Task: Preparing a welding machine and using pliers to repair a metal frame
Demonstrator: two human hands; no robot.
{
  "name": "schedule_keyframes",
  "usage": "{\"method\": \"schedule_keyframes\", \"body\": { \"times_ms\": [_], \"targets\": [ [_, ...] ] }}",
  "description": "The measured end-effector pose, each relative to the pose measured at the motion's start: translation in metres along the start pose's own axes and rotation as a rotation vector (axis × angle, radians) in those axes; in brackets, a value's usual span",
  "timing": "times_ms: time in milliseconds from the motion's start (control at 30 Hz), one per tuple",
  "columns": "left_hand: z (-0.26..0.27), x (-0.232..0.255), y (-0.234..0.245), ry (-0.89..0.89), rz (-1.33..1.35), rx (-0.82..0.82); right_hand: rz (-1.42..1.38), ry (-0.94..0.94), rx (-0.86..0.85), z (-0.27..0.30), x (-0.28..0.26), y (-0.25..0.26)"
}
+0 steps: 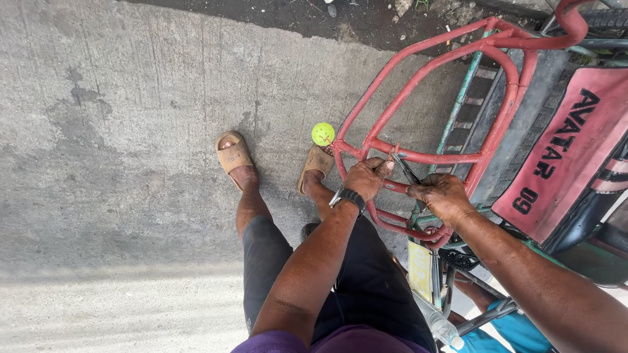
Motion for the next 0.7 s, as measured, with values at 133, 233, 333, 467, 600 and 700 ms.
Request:
{"method": "schedule_keyframes", "body": {
  "times_ms": [133, 233, 333, 467, 600, 700],
  "targets": [
    [0.002, 0.002, 0.002, 0.005, 0.029, -0.013, 0.045, -0.012, -0.048, -0.007, 0.002, 0.006],
    [-0.007, -0.002, 0.002, -0.023, 0.056, -0.005, 0.374, -0.05, -0.169, -0.017, 0.013, 0.006],
    [-0.014, -0.004, 0.0, -0.023, 0.032, 0.058, 0.262, -0.071, -0.213, -0.024, 0.015, 0.015],
    [-0.004, 0.0, 0.004, -0.031, 0.037, 0.062, 0.672, -0.008, -0.412, -0.011, -0.008, 0.019],
    [-0.004, 0.004, 0.006, -0.051, 0.048, 0.061, 1.218, 0.107, -0.55, 0.001, -0.047, 0.008],
    [-0.013, -0.001, 0.004, -0.093, 0.053, 0.032, 1.328, 0.134, -0.599, 0.008, -0.059, 0.001]
  ]
}}
Point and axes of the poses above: each hand's wrist, its own z-axis away from the middle knuckle, its own y-axis out of the back of the hand, x = y × z, the point moved 10 cm from there along -z, towards the middle knuckle, and after that the axes turned 2 degrees about -x, right-handed, at the moved point
